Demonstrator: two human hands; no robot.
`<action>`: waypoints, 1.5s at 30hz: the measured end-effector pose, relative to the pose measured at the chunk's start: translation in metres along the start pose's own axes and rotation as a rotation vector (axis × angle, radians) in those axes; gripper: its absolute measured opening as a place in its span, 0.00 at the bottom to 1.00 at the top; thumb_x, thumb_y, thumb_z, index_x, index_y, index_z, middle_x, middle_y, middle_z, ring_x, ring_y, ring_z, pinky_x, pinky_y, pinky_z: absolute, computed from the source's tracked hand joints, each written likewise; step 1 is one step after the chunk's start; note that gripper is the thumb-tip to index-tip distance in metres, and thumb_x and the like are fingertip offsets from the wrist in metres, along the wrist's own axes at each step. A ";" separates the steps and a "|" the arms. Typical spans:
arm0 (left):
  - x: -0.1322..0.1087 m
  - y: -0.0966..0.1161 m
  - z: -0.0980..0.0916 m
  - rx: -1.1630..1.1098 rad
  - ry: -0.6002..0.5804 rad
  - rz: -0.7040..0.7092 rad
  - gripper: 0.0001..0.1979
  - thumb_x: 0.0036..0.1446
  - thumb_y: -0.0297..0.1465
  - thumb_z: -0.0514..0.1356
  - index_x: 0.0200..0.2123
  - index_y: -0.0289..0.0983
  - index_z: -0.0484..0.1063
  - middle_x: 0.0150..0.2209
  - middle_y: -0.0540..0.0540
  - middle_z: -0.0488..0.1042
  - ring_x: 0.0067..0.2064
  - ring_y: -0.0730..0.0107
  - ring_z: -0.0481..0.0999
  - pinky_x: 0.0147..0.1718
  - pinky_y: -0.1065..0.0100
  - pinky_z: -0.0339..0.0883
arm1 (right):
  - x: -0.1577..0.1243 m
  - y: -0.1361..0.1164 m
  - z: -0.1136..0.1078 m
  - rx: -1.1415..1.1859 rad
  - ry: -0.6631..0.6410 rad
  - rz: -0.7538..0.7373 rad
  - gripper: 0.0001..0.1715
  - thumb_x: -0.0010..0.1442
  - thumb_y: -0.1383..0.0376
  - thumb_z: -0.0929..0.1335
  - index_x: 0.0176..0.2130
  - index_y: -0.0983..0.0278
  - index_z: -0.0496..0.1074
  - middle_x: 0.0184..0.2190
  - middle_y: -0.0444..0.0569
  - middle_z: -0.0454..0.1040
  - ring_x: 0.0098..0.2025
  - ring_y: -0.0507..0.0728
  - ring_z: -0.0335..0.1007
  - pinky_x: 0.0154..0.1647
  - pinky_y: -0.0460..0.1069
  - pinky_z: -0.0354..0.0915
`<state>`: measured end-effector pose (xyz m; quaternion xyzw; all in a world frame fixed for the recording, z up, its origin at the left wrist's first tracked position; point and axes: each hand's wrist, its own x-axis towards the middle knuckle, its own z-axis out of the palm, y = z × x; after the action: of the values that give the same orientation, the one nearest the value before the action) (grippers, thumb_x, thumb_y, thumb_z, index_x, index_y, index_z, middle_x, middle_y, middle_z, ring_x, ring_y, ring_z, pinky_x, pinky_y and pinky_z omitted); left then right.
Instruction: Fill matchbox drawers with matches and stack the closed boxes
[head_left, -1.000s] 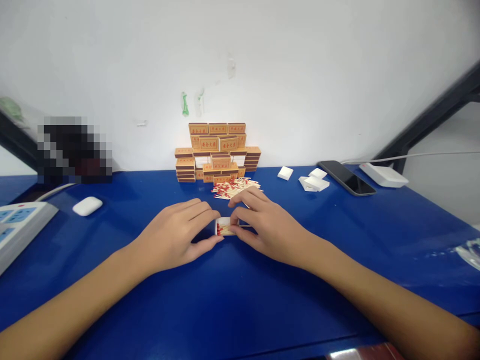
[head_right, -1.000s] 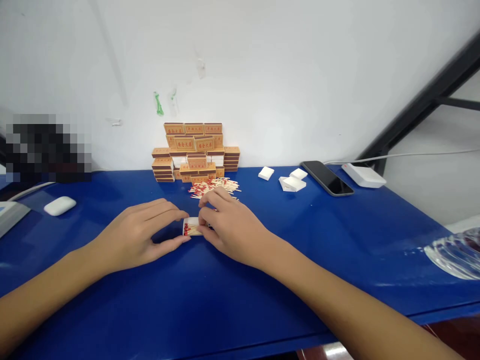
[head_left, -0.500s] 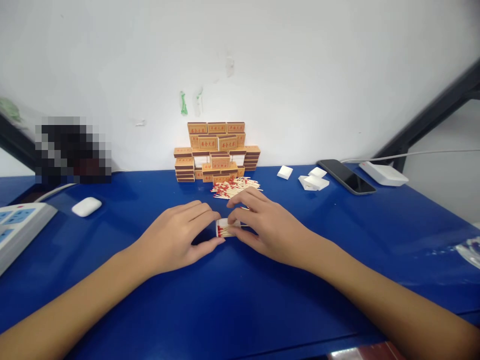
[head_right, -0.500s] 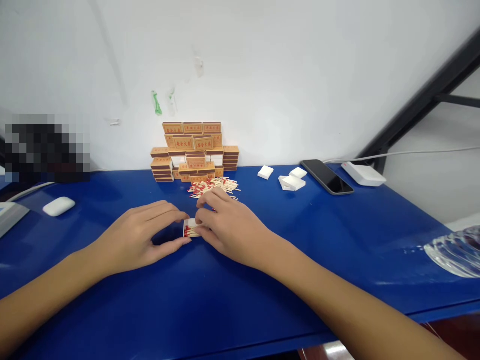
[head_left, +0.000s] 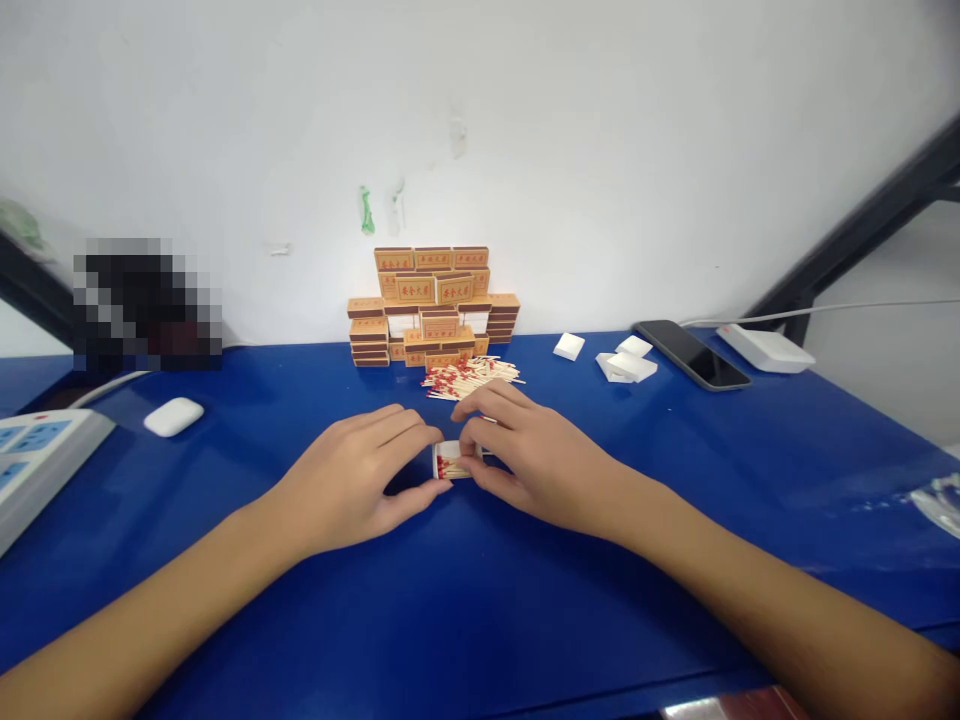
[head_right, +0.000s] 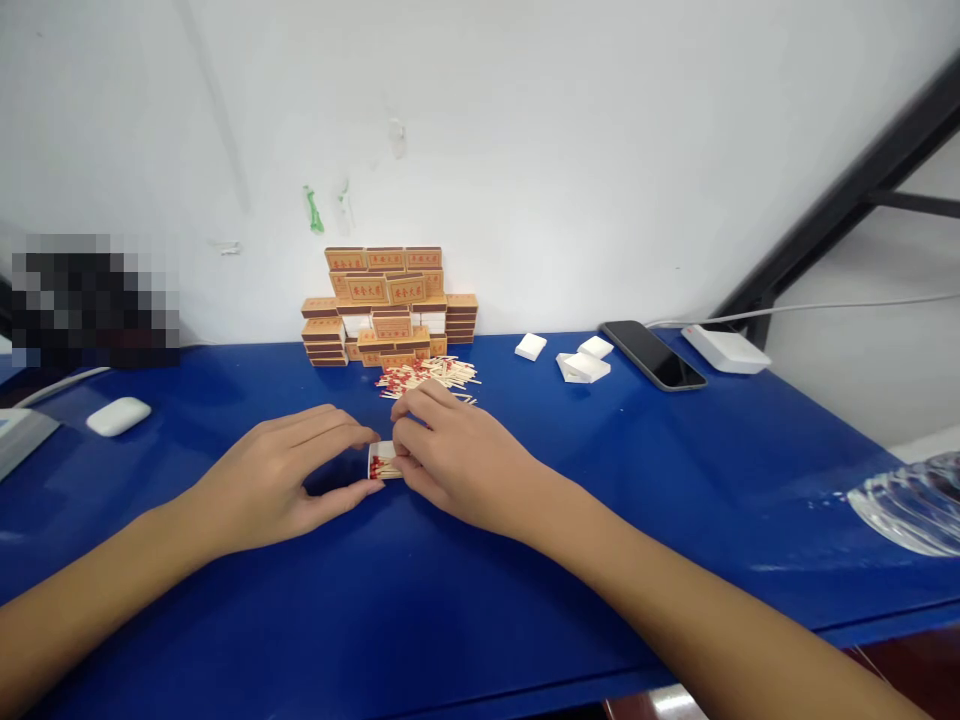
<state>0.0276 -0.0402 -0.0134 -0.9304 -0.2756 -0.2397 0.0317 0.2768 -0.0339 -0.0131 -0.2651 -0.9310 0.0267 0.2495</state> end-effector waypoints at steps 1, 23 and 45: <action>0.000 0.000 0.000 -0.004 0.001 -0.002 0.11 0.70 0.36 0.62 0.49 0.36 0.72 0.40 0.44 0.79 0.40 0.62 0.79 0.37 0.63 0.72 | 0.000 0.000 0.000 0.007 0.007 0.001 0.07 0.72 0.68 0.66 0.41 0.64 0.74 0.48 0.57 0.75 0.53 0.63 0.70 0.53 0.60 0.72; 0.003 0.003 -0.001 -0.067 0.018 0.029 0.08 0.69 0.33 0.62 0.47 0.36 0.71 0.40 0.44 0.78 0.40 0.63 0.77 0.39 0.62 0.72 | 0.004 -0.002 0.003 -0.004 0.021 -0.064 0.11 0.74 0.67 0.64 0.40 0.64 0.74 0.46 0.56 0.76 0.48 0.60 0.71 0.55 0.58 0.72; 0.002 -0.010 -0.009 -0.222 -0.115 -0.349 0.13 0.65 0.42 0.66 0.44 0.40 0.77 0.34 0.51 0.75 0.32 0.70 0.73 0.33 0.67 0.68 | -0.002 0.012 -0.022 0.039 0.001 0.221 0.05 0.69 0.68 0.69 0.39 0.63 0.75 0.37 0.49 0.74 0.40 0.57 0.70 0.41 0.52 0.66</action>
<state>0.0203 -0.0323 -0.0056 -0.8785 -0.4057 -0.2169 -0.1290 0.2942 -0.0263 0.0034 -0.3612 -0.8953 0.0721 0.2505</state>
